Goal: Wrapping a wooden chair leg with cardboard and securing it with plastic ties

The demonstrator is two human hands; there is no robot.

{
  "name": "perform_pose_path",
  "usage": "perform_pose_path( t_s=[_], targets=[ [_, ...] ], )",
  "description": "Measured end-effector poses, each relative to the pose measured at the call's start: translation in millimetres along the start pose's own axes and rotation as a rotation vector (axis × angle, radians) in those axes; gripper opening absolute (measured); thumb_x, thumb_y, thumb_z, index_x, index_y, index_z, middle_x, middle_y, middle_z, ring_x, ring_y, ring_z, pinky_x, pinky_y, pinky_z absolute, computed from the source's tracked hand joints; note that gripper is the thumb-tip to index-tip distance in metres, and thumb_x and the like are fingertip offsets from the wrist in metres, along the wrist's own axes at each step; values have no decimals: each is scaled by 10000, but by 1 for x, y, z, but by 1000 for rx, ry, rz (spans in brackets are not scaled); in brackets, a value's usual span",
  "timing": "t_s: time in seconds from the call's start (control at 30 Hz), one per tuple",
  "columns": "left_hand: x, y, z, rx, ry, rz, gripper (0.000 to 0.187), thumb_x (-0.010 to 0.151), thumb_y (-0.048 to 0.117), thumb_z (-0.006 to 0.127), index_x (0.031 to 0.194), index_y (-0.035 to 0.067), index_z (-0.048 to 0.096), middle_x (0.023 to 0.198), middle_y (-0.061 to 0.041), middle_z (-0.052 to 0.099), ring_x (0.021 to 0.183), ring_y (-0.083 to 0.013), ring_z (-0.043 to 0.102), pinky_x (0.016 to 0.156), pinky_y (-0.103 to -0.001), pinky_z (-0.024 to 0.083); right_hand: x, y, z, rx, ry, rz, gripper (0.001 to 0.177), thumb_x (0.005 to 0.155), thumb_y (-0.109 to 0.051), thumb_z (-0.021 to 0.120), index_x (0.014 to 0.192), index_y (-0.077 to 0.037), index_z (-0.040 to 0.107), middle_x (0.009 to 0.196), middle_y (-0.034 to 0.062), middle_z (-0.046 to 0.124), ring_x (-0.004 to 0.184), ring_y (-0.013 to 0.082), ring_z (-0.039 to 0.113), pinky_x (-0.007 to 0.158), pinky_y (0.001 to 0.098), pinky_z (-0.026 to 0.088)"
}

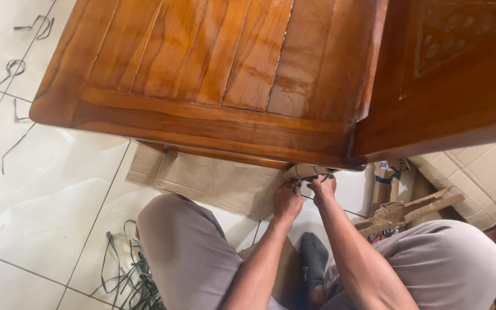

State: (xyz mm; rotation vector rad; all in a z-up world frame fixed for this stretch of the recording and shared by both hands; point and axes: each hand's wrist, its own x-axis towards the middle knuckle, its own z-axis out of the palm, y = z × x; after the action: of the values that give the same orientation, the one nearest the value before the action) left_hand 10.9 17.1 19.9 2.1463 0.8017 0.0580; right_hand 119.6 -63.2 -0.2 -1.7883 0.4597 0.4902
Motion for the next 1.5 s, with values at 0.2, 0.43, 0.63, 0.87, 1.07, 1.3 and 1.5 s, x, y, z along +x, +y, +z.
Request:
perform_pose_path(
  t_s=[0.2,0.43,0.63,0.87,1.07,1.3,1.5],
  targets=[
    [7,1,-14,-59,-35,82,340,876,158,466,872,56,790,873,-209,764,865,-429,741,741,-498,599,12,29,4,-200,-4,-227,528,616,75,854,1122,99,705,1036,294,702,1107,440,658,954,541,499],
    [16,-10,-32,71,-48,392,287,884,109,507,843,11,773,750,-227,730,752,-430,739,629,-485,599,13,19,9,-56,-41,-135,388,685,73,774,1061,60,680,944,243,658,952,374,617,824,489,501],
    [21,-21,-30,110,-95,451,263,878,95,524,763,24,749,712,-212,711,752,-439,733,634,-528,597,16,1,8,143,-76,-46,230,768,72,679,988,13,649,833,181,605,766,296,567,668,427,503],
    [3,-14,-37,168,-127,338,238,919,93,510,926,5,731,853,-218,727,792,-416,747,643,-512,613,23,21,-7,379,-92,111,133,914,18,562,1025,-46,599,796,89,587,653,182,575,662,378,558],
    [-8,-13,-27,240,-50,270,215,950,196,553,989,74,724,902,-157,706,821,-373,750,635,-506,626,-26,16,-19,351,-112,74,217,941,-107,705,1128,-62,603,898,20,634,804,116,662,841,328,598],
    [-19,-12,-22,283,85,360,110,923,261,636,951,197,721,851,-81,694,874,-312,708,634,-476,630,-60,14,-30,91,-216,-82,313,874,-216,833,1138,-62,766,862,127,711,789,149,660,770,309,617],
    [-15,-20,-6,377,193,472,109,946,281,637,905,234,728,867,-20,708,897,-243,701,662,-376,619,-63,9,-30,212,-292,2,279,917,-200,756,1176,-97,734,852,-1,641,774,90,622,790,294,593]
  ],
)
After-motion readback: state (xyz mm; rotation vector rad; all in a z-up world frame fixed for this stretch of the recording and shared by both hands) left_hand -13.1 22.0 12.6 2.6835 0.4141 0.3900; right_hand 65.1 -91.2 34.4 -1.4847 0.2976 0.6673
